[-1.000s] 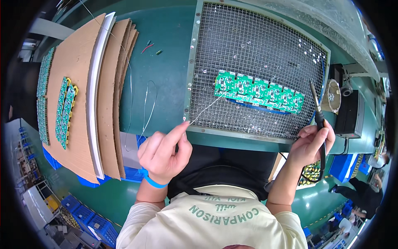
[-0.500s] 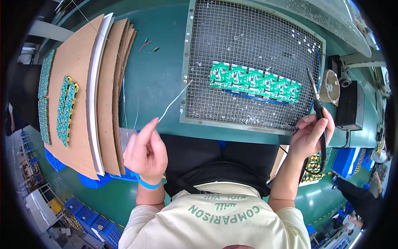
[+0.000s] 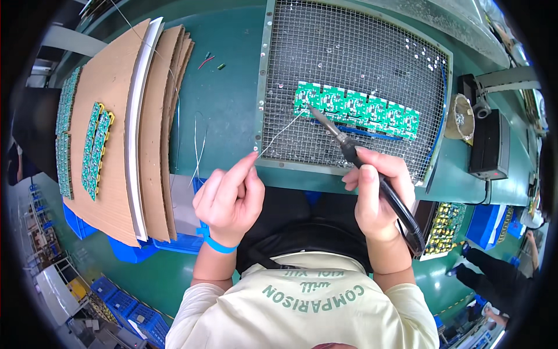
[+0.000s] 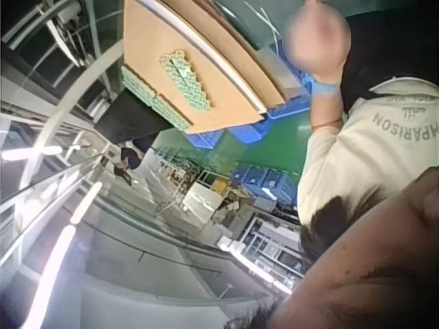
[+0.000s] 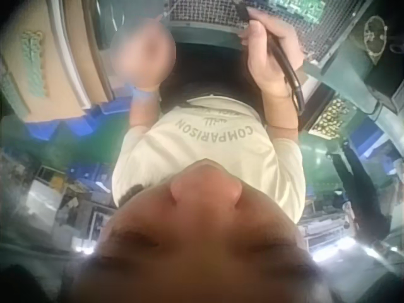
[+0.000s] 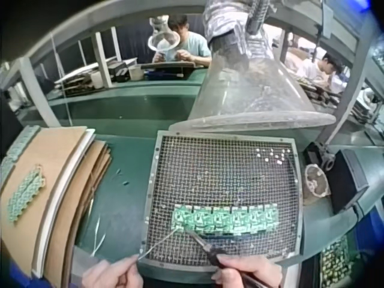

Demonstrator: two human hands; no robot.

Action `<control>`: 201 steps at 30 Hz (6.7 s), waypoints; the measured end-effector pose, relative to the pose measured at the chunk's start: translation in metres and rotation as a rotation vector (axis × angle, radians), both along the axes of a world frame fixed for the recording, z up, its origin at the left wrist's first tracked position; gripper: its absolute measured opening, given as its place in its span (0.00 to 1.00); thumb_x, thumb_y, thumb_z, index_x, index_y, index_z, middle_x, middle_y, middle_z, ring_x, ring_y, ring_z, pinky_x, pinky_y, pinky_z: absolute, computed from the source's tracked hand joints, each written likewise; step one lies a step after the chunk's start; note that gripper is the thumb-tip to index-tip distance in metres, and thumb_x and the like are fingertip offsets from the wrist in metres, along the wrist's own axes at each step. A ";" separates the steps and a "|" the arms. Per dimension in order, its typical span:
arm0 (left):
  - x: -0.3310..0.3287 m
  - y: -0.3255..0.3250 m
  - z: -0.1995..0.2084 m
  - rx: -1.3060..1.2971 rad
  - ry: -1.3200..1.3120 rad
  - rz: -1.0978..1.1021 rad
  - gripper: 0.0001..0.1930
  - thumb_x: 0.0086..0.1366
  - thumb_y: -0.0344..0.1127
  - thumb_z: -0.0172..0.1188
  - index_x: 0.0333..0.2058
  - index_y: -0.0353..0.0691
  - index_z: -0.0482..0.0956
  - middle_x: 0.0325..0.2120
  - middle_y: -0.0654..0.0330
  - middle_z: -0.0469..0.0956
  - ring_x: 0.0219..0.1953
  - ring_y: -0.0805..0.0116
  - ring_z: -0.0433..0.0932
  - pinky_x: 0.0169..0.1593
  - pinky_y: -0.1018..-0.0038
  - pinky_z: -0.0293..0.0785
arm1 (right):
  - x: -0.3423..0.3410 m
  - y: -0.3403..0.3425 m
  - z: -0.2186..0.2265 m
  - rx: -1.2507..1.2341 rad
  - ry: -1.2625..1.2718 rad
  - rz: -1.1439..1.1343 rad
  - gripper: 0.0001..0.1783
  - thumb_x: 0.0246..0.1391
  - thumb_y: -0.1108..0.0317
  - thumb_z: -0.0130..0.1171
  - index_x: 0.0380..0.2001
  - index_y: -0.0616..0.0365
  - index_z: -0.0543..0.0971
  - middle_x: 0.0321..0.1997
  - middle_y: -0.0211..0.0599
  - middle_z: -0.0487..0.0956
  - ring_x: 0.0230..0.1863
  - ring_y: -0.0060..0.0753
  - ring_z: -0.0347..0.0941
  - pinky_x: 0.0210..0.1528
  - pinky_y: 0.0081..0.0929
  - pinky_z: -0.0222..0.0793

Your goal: Soldering electronic components onto several printed circuit boards at a manual assembly station.

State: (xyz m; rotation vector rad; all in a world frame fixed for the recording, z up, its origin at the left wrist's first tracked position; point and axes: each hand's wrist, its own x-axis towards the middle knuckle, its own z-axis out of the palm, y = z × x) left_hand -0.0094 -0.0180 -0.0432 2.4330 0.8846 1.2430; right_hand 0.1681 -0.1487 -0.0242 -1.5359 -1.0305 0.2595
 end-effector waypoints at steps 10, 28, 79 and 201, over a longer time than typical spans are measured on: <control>0.002 0.001 -0.007 -0.024 -0.002 -0.003 0.14 0.54 0.17 0.62 0.39 0.34 0.85 0.13 0.69 0.64 0.14 0.82 0.58 0.19 0.81 0.53 | -0.003 -0.001 -0.002 -0.047 -0.101 0.001 0.09 0.62 0.71 0.56 0.42 0.65 0.75 0.30 0.43 0.81 0.25 0.25 0.79 0.29 0.20 0.76; 0.005 0.004 -0.005 0.039 0.005 0.022 0.16 0.48 0.18 0.64 0.38 0.39 0.86 0.11 0.70 0.60 0.13 0.77 0.58 0.18 0.80 0.58 | -0.008 0.007 0.003 0.013 -0.255 -0.045 0.06 0.59 0.74 0.59 0.38 0.64 0.77 0.29 0.41 0.82 0.25 0.24 0.80 0.29 0.19 0.75; -0.020 -0.014 0.009 -0.148 0.242 -0.129 0.20 0.56 0.16 0.57 0.49 0.33 0.78 0.27 0.59 0.81 0.26 0.63 0.76 0.35 0.70 0.70 | 0.038 -0.056 -0.015 0.333 -0.031 -0.371 0.14 0.68 0.63 0.47 0.42 0.66 0.72 0.14 0.35 0.68 0.13 0.23 0.61 0.17 0.18 0.56; -0.169 0.114 0.069 0.374 0.670 0.391 0.16 0.70 0.34 0.55 0.52 0.33 0.77 0.46 0.48 0.77 0.48 0.53 0.78 0.51 0.65 0.73 | 0.176 -0.086 0.029 0.195 -0.237 -0.240 0.28 0.40 0.77 0.76 0.39 0.55 0.66 0.50 0.48 0.79 0.34 0.22 0.74 0.37 0.20 0.74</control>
